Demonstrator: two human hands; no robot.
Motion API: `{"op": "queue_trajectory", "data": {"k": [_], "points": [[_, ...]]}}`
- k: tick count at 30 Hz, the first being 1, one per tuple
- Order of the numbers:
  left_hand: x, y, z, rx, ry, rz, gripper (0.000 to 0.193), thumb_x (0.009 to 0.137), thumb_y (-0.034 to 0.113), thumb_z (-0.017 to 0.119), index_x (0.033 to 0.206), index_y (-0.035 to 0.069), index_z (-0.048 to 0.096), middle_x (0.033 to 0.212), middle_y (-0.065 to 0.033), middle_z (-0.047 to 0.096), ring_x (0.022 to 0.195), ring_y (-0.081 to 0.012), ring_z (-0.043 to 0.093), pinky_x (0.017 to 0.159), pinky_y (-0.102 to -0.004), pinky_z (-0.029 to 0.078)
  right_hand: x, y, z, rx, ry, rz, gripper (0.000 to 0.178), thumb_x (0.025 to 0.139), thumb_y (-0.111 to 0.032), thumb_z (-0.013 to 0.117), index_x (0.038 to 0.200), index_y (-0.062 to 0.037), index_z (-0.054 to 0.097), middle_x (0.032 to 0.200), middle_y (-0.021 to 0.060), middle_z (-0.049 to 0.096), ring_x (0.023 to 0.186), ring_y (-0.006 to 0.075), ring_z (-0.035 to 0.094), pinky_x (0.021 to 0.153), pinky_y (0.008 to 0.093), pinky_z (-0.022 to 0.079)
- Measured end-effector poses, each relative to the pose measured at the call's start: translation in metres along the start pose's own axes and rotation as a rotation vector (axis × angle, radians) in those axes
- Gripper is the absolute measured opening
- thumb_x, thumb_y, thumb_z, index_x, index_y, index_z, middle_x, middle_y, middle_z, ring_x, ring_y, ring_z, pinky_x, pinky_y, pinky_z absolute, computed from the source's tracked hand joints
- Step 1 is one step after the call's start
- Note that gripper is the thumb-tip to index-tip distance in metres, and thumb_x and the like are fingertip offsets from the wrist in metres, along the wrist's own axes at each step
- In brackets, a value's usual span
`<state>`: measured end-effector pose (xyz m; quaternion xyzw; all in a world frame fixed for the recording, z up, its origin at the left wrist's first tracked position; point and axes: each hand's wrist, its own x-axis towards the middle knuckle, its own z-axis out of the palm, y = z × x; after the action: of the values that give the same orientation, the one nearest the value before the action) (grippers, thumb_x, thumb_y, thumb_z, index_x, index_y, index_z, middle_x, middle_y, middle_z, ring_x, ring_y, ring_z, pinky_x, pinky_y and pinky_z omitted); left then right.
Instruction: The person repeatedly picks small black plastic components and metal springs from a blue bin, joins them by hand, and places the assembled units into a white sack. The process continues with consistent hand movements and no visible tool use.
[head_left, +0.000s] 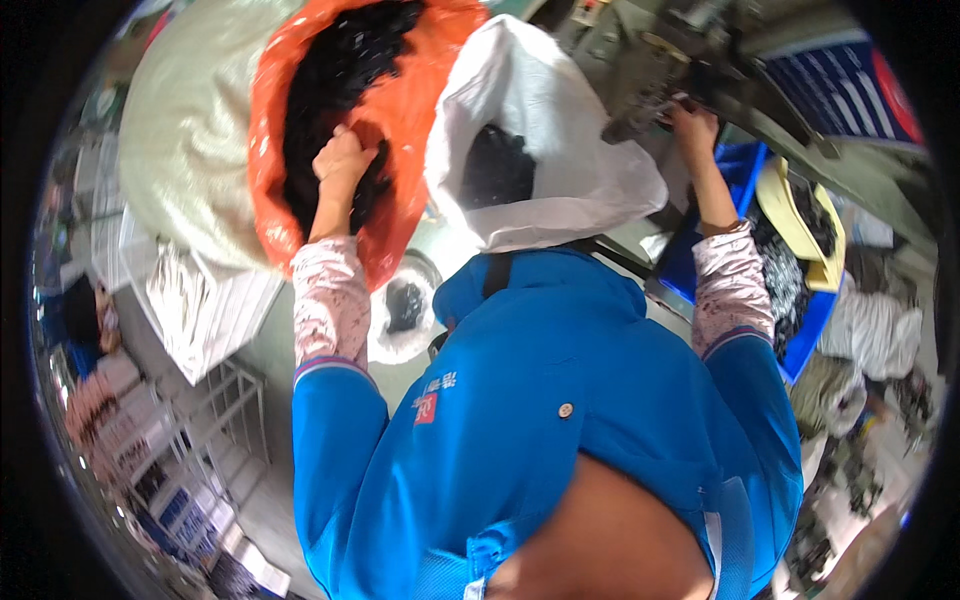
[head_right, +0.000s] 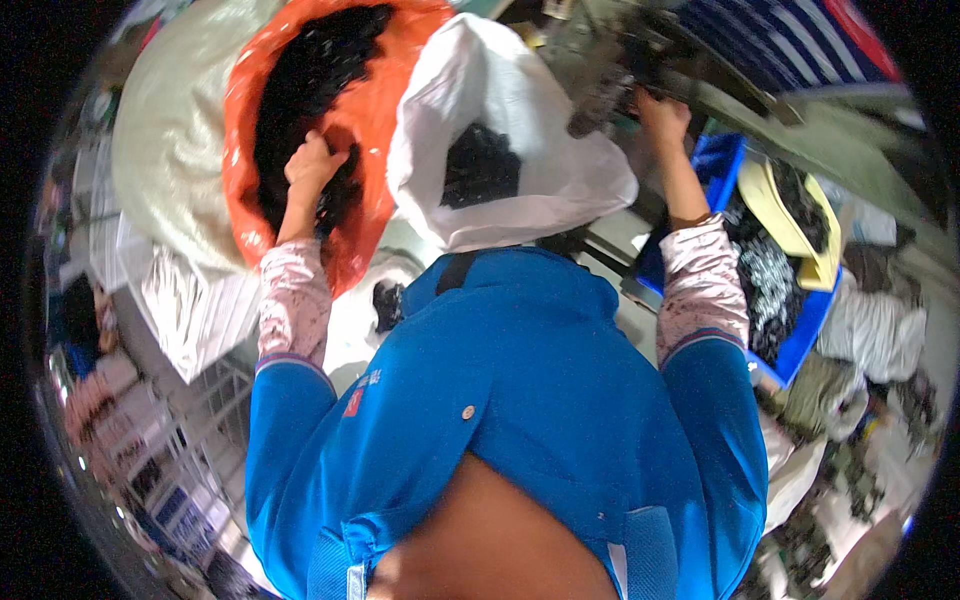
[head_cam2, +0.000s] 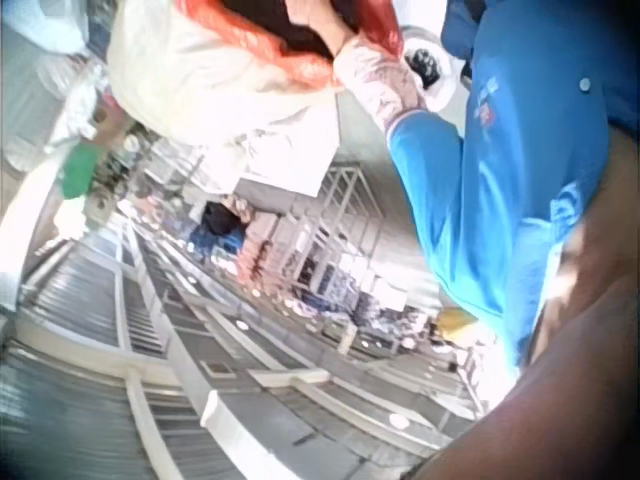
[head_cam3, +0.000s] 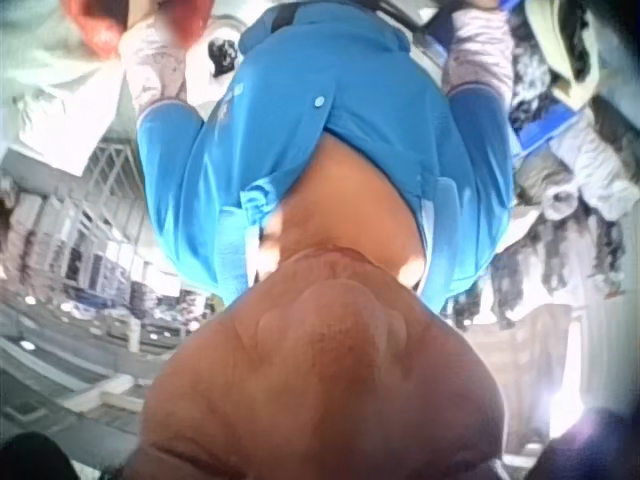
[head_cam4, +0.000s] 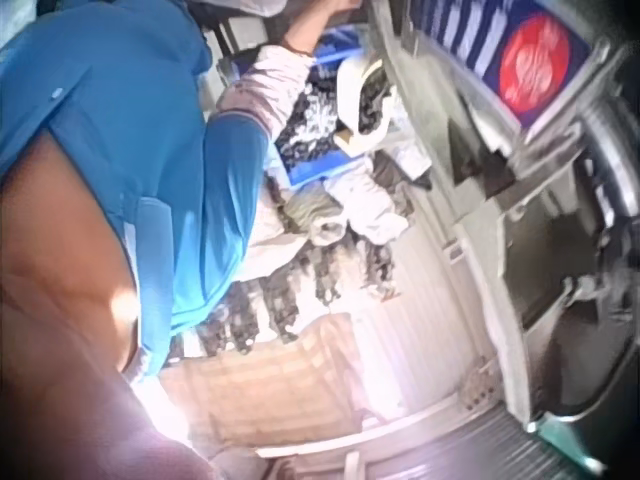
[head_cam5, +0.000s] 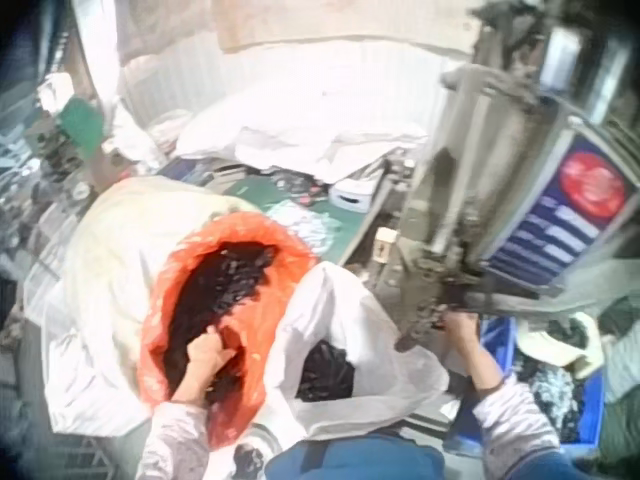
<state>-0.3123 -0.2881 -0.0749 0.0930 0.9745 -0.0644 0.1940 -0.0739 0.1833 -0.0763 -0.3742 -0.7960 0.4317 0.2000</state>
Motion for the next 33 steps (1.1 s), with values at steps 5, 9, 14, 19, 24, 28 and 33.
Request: {"op": "queue_trajectory", "data": {"k": [5, 9, 14, 19, 24, 28, 33], "points": [[0.007, -0.002, 0.007, -0.184, -0.054, -0.015, 0.064, 0.071, 0.034, 0.078, 0.126, 0.008, 0.057, 0.120, -0.0178, 0.065, 0.113, -0.0335, 0.062, 0.093, -0.0435, 0.051, -0.074, -0.072, -0.034, 0.904, -0.183, 0.182, 0.018, 0.087, -0.007, 0.070, 0.102, 0.0016, 0.068, 0.093, 0.0096, 0.069, 0.080, 0.0179, 0.067, 0.072, 0.0298, 0.056], [0.026, -0.058, 0.048, -0.612, 0.186, -0.008, 0.070, 0.067, 0.028, 0.085, 0.123, -0.003, 0.056, 0.105, -0.0151, 0.068, 0.096, -0.0270, 0.066, 0.083, -0.0375, 0.052, -0.094, -0.111, -0.036, 1.046, -0.308, 0.125, 0.017, 0.087, -0.009, 0.070, 0.100, 0.0021, 0.069, 0.091, 0.0114, 0.069, 0.080, 0.0175, 0.066, 0.074, 0.0301, 0.054], [0.005, -0.063, 0.017, -1.298, 0.021, -0.277, 0.044, 0.076, 0.018, 0.082, 0.113, 0.003, 0.064, 0.088, -0.0032, 0.066, 0.076, -0.0147, 0.061, 0.066, -0.0306, 0.047, -0.090, -0.117, -0.020, 0.958, -0.212, 0.157, 0.013, 0.082, -0.006, 0.074, 0.092, 0.0016, 0.070, 0.085, 0.0107, 0.067, 0.071, 0.0189, 0.063, 0.066, 0.0307, 0.053], [-0.002, -0.091, 0.008, -1.699, 0.101, -0.228, 0.021, 0.085, 0.012, 0.072, 0.103, 0.004, 0.063, 0.096, -0.0071, 0.066, 0.085, -0.0218, 0.064, 0.074, -0.0350, 0.053, -0.092, -0.113, 0.001, 1.074, -0.162, 0.070, 0.010, 0.083, -0.008, 0.073, 0.087, 0.0009, 0.072, 0.076, 0.0085, 0.067, 0.063, 0.0147, 0.061, 0.058, 0.0304, 0.052], [-0.025, -0.052, -0.018, -1.745, 0.437, -0.135, 0.034, 0.090, 0.010, 0.067, 0.119, 0.001, 0.053, 0.103, -0.0158, 0.063, 0.096, -0.0280, 0.063, 0.080, -0.0424, 0.060, -0.111, -0.082, -0.003, 0.242, 0.181, -0.499, 0.021, 0.088, -0.020, 0.068, 0.100, -0.0033, 0.071, 0.082, 0.0134, 0.067, 0.068, 0.0215, 0.065, 0.062, 0.0322, 0.049], [-0.019, -0.079, -0.001, -1.459, 0.748, 0.095, 0.038, 0.091, 0.013, 0.067, 0.121, -0.005, 0.052, 0.114, -0.0202, 0.061, 0.103, -0.0291, 0.062, 0.084, -0.0400, 0.057, -0.169, -0.056, -0.074, 0.013, 0.317, -0.405, 0.021, 0.081, -0.007, 0.070, 0.102, -0.0102, 0.070, 0.087, 0.0116, 0.066, 0.075, 0.0285, 0.066, 0.066, 0.0377, 0.054], [-0.075, 0.007, -0.029, -1.270, 1.102, 0.147, 0.032, 0.094, 0.017, 0.058, 0.117, -0.004, 0.052, 0.105, -0.0147, 0.060, 0.083, -0.0197, 0.058, 0.070, -0.0301, 0.050, -0.199, 0.027, -0.146, -0.327, 0.493, -0.127, 0.016, 0.082, -0.011, 0.070, 0.097, -0.0095, 0.072, 0.089, 0.0076, 0.065, 0.074, 0.0267, 0.065, 0.063, 0.0350, 0.053]]}}
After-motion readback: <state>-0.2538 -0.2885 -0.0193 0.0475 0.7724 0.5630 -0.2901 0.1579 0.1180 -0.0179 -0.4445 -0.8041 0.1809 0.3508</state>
